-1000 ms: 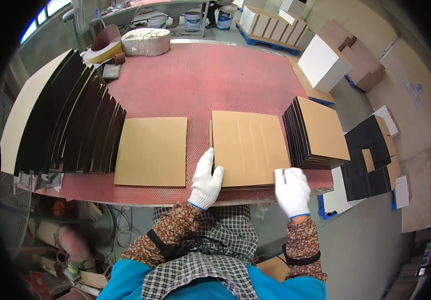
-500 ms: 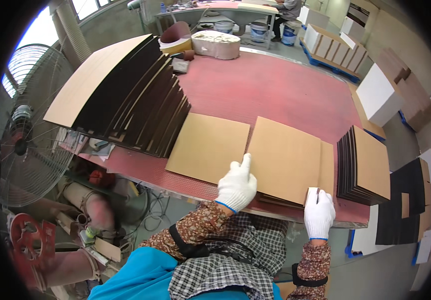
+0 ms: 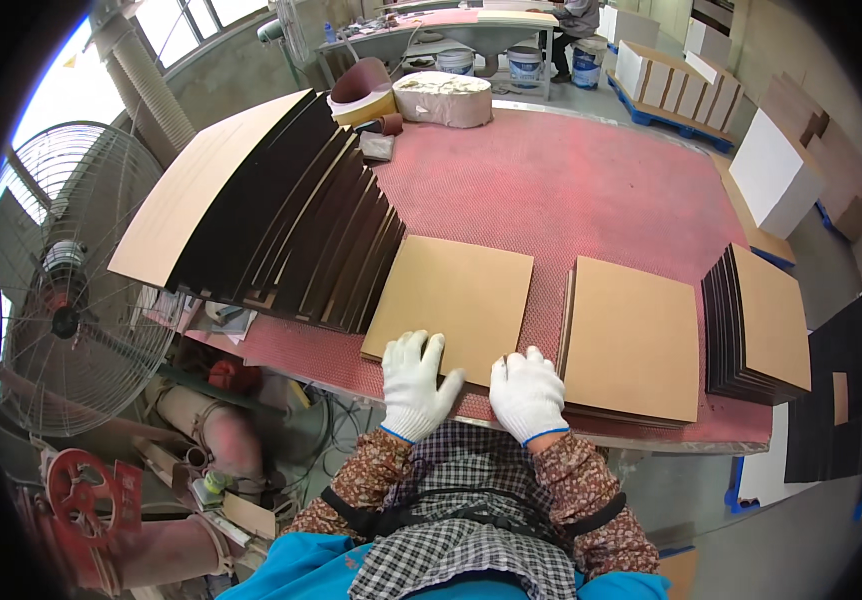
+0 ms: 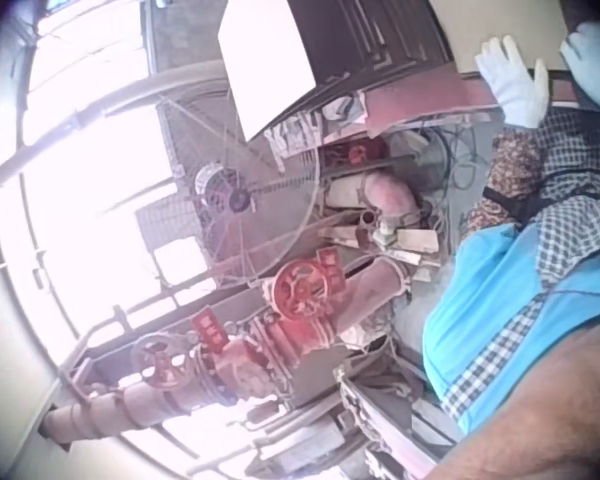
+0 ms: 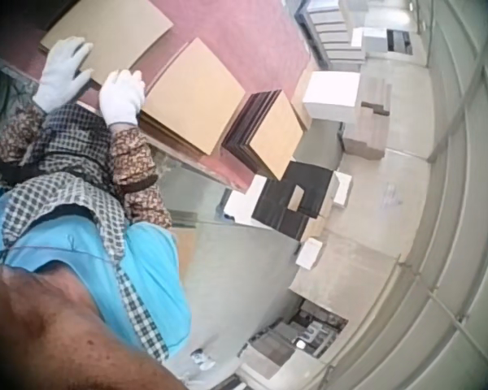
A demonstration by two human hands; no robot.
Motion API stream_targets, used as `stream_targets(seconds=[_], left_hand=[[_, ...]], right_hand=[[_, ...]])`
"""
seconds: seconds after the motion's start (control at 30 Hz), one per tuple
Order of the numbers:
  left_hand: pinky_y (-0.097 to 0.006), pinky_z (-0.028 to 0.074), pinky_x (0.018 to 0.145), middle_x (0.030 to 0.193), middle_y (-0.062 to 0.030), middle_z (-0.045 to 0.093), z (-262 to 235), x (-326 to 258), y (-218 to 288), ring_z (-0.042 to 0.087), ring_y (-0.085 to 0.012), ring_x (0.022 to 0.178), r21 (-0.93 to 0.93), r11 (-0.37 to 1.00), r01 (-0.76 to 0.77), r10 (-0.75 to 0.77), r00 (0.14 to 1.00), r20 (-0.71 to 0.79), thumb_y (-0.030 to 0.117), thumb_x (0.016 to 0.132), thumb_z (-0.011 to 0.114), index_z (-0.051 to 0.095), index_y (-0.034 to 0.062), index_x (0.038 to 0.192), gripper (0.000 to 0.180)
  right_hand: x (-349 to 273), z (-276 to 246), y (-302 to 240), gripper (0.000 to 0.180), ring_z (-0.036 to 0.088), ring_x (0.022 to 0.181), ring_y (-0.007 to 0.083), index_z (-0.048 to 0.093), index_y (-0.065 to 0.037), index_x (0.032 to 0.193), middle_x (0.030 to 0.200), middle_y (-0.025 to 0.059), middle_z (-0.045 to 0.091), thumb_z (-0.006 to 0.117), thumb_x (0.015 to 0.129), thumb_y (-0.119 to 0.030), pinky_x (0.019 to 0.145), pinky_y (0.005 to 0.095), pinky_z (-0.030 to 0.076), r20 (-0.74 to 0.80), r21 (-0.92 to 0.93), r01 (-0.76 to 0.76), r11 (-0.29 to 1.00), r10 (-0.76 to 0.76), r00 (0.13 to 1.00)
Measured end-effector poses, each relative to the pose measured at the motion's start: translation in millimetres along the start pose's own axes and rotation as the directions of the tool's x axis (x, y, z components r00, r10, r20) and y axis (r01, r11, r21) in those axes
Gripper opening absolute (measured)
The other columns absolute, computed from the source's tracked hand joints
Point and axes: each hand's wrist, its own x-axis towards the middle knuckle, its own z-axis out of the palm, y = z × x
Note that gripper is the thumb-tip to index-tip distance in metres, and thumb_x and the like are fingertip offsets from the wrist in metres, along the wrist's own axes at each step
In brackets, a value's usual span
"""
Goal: Inspecting and rubbing the edges of cardboard panels with a block before stacking them at a factory workstation.
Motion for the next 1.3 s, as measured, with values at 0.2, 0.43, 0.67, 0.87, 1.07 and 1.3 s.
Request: stream_targets(seconds=[0.2, 0.43, 0.67, 0.87, 1.07, 1.3], left_hand=[[-0.056, 0.031, 0.114, 0.134, -0.0214, 0.052, 8, -4, -16, 0.046, -0.0415, 0.131, -0.029, 0.999, -0.032, 0.033, 0.999, 0.026, 0.038, 0.070, 0.089, 0.054, 0.0026, 0.136, 0.083], [-0.055, 0.035, 0.111, 0.136, -0.0235, 0.053, -3, 6, -3, 0.047, -0.0421, 0.130, 0.012, 1.000, -0.018, 0.017, 0.996, 0.088, 0.030, 0.070, 0.089, 0.057, -0.0006, 0.132, 0.076], [-0.048, 0.036, 0.119, 0.146, -0.0257, 0.050, 12, 6, 29, 0.044, -0.0411, 0.140, -0.413, 0.909, 0.063, -0.020, 0.994, 0.108, 0.013, 0.085, 0.077, 0.047, -0.0063, 0.145, 0.070], [-0.040, 0.028, 0.125, 0.163, -0.0254, 0.034, 72, 39, 112, 0.034, -0.0335, 0.152, -0.807, 0.471, 0.357, -0.051, 0.924, 0.379, 0.020, 0.100, 0.059, 0.029, -0.0073, 0.159, 0.071], [-0.039, 0.020, 0.128, 0.168, -0.0238, 0.026, 102, 22, 137, 0.024, -0.0329, 0.157, -0.900, 0.322, 0.292, -0.047, 0.955, 0.293, 0.009, 0.098, 0.054, 0.023, -0.0079, 0.161, 0.072], [-0.040, 0.021, 0.127, 0.168, -0.0259, 0.024, 103, 20, 134, 0.025, -0.0352, 0.157, -0.852, 0.505, 0.137, 0.050, 0.981, 0.187, 0.006, 0.095, 0.051, 0.023, -0.0075, 0.161, 0.073]], right_hand=[[18, 8, -13, 0.037, 0.063, 0.102, 0.0412, 0.072, -0.007, 0.105, 0.111, 0.0190, 0.068, 0.049, 0.103, -0.035, 0.092, 0.0501, 0.051, -0.019, 0.239, -0.032, 0.971, 0.038, 0.999], [19, 14, 0, 0.022, 0.065, 0.099, 0.0332, 0.066, -0.010, 0.108, 0.097, 0.0132, 0.068, 0.057, 0.097, -0.027, 0.083, 0.0467, 0.055, -0.148, 0.034, 0.299, 0.954, -0.291, 0.945], [-55, -46, 37, 0.020, 0.069, 0.070, 0.0284, 0.066, -0.008, 0.114, 0.093, 0.0118, 0.063, 0.060, 0.097, -0.018, 0.056, 0.0415, 0.056, -0.324, 0.052, 0.139, 0.989, -0.115, 0.939], [-112, -103, 144, 0.022, 0.069, 0.063, 0.0321, 0.063, -0.008, 0.103, 0.078, 0.0145, 0.066, 0.052, 0.105, -0.027, 0.052, 0.0469, 0.053, -0.305, -0.250, -0.239, 0.938, 0.158, 0.939], [-108, -96, 169, 0.028, 0.069, 0.065, 0.0381, 0.058, -0.009, 0.095, 0.068, 0.0167, 0.067, 0.050, 0.106, -0.033, 0.059, 0.0497, 0.055, -0.279, -0.286, -0.156, 0.946, 0.074, 0.957], [-92, -91, 175, 0.028, 0.069, 0.065, 0.0372, 0.057, -0.007, 0.093, 0.068, 0.0167, 0.066, 0.050, 0.106, -0.031, 0.059, 0.0494, 0.055, -0.232, -0.189, -0.240, 0.952, 0.194, 0.953]])
